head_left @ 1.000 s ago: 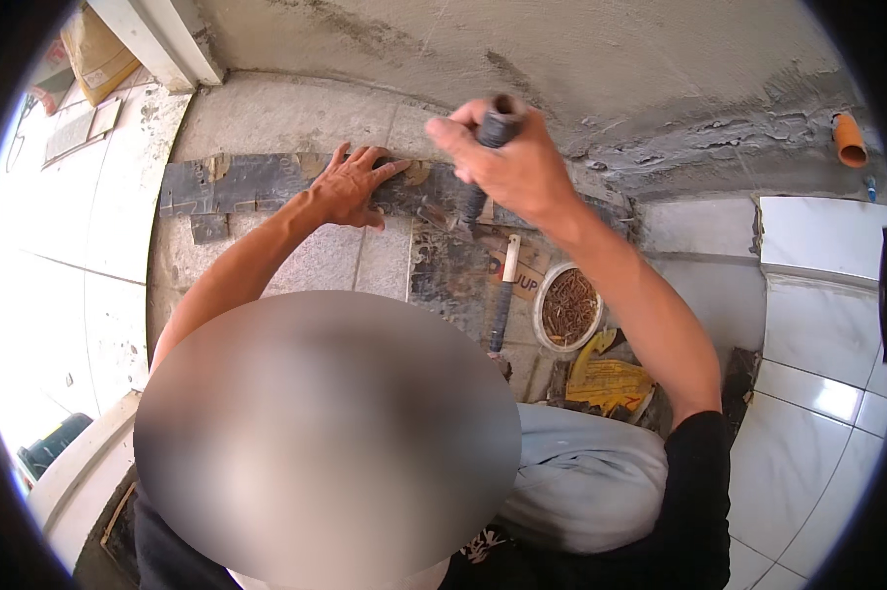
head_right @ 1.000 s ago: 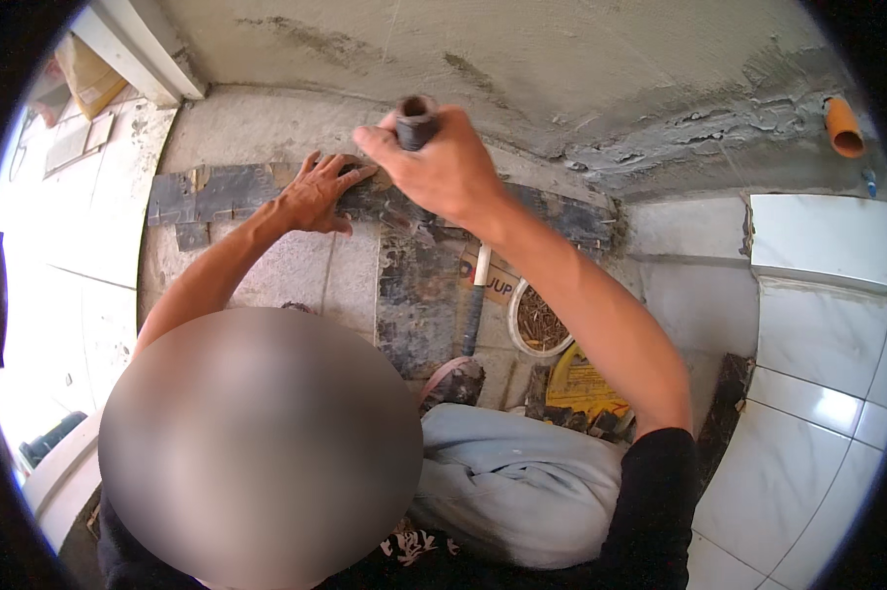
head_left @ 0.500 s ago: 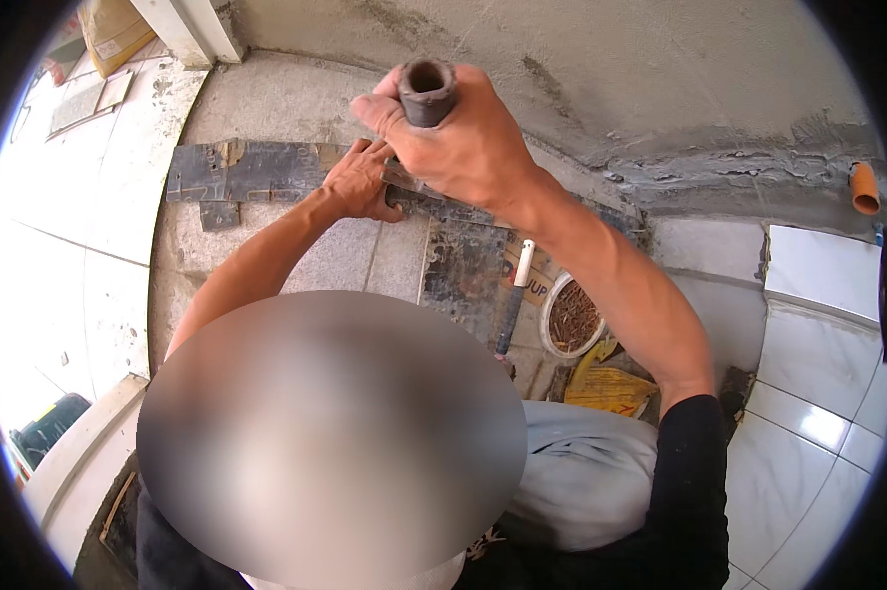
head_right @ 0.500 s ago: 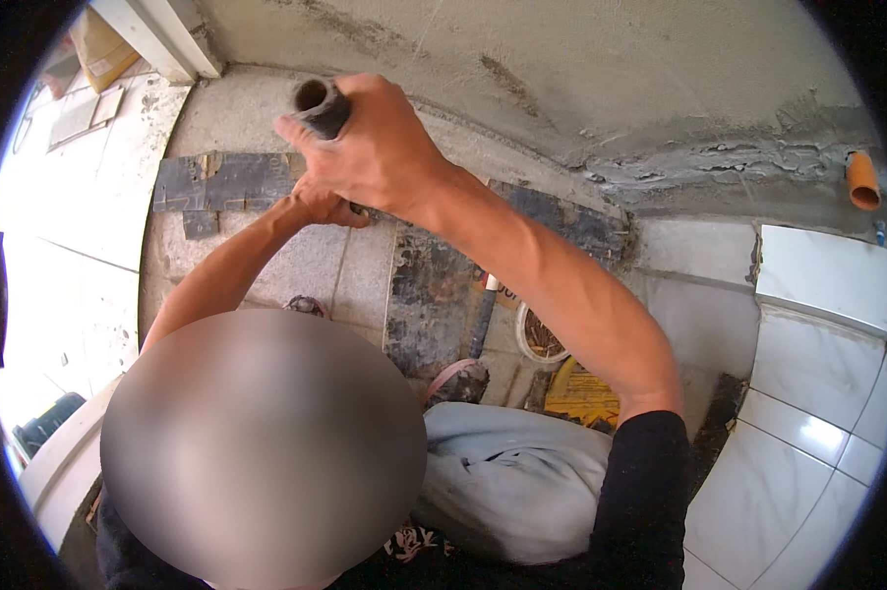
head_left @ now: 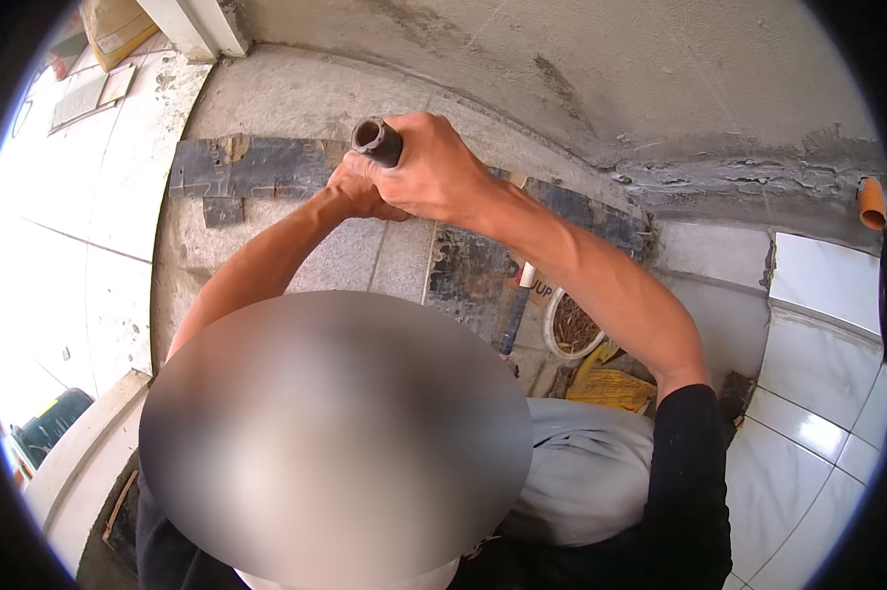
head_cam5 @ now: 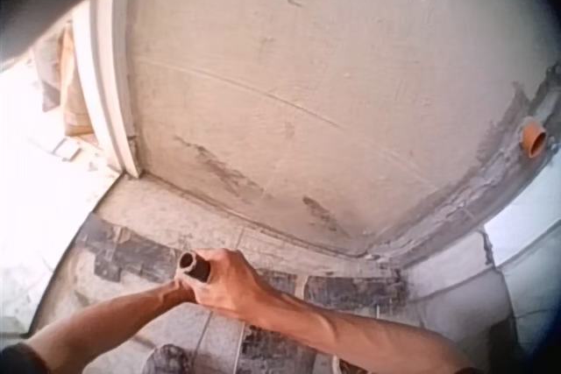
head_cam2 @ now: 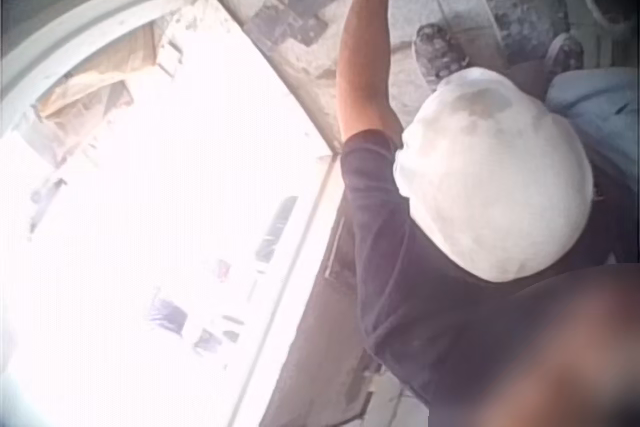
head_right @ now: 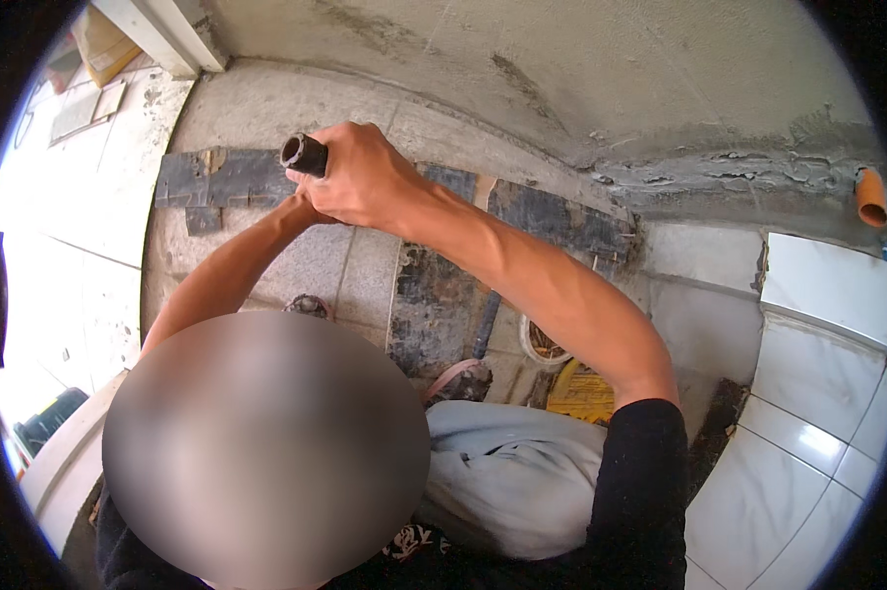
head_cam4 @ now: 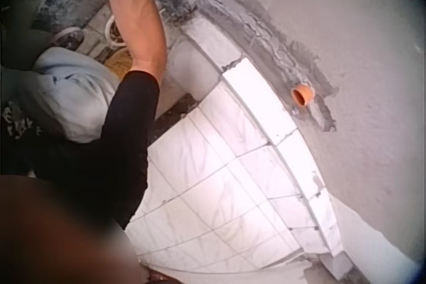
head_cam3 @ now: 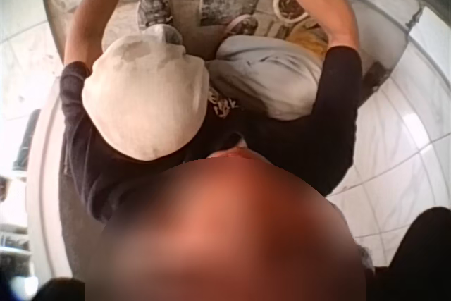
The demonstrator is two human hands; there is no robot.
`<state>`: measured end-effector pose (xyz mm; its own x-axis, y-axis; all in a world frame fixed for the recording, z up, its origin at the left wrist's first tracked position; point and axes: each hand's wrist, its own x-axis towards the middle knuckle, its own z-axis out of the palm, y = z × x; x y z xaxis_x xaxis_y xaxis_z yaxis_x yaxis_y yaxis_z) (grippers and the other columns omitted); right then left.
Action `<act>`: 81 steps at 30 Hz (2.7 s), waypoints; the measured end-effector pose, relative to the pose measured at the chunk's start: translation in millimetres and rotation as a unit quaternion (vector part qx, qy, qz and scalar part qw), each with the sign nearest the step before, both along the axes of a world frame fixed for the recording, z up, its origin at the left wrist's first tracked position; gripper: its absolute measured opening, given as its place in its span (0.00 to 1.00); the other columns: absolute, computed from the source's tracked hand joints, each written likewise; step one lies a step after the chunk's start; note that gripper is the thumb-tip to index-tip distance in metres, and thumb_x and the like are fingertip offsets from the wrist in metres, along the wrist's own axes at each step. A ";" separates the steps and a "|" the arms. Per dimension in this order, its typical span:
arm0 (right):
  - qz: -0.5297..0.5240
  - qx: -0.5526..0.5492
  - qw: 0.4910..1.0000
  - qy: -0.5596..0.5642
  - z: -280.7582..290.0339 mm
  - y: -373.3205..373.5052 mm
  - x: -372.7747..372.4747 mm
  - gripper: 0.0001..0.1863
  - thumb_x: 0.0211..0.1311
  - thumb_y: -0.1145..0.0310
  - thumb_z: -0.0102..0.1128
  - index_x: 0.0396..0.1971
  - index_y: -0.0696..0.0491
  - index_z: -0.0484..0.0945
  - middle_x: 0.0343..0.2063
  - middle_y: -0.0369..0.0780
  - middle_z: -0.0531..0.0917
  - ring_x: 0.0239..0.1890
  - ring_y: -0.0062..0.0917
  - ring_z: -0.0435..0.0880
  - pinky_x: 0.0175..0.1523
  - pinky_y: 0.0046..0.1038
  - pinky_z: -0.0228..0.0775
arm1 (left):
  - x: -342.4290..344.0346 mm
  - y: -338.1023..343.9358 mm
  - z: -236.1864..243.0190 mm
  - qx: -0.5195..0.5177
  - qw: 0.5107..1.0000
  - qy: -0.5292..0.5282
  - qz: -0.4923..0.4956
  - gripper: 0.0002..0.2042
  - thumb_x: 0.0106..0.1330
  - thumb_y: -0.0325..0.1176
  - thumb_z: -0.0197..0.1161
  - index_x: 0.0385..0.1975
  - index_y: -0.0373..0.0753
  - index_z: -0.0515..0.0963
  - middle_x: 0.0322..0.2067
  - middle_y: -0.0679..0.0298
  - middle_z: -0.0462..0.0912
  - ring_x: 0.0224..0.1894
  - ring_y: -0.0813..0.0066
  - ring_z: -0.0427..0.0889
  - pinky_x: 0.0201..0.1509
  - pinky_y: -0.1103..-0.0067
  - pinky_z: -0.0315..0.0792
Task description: Cutting a dark tile piece with a saw and fitting it into place at the base of a wall using a hammer.
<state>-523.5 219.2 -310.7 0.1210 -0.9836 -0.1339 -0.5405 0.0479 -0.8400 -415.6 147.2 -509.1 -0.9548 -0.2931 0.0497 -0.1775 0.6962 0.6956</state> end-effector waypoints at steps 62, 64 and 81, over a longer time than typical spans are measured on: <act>0.055 -0.123 0.980 -0.146 -14.7 62.2 -87.0 0.14 0.57 0.60 0.64 0.22 0.57 0.78 0.14 0.36 0.74 0.19 0.21 0.69 0.28 0.30 0.62 | 1.5 125.2 48.5 -0.122 0.983 -0.104 0.091 0.38 0.47 0.47 0.75 0.59 0.39 0.71 0.62 0.51 0.66 0.63 0.48 0.64 0.67 0.61 0.58; 0.049 -0.136 0.978 -0.153 -23.7 62.6 -87.8 0.15 0.56 0.59 0.64 0.22 0.57 0.78 0.14 0.36 0.73 0.19 0.21 0.69 0.28 0.30 0.62 | -1.6 127.5 59.8 -0.126 0.980 -0.112 0.102 0.39 0.46 0.47 0.75 0.61 0.39 0.70 0.61 0.52 0.66 0.63 0.48 0.64 0.66 0.61 0.60; -0.056 -0.159 0.973 -0.159 -93.0 167.8 -102.0 0.13 0.33 0.64 0.67 0.22 0.53 0.78 0.25 0.47 0.81 0.34 0.42 0.82 0.35 0.36 0.72 | -139.3 128.0 225.5 0.334 0.816 0.269 -0.389 0.19 0.56 0.39 0.72 0.12 0.37 0.72 0.11 0.66 0.70 0.11 0.69 0.70 0.16 0.78 0.65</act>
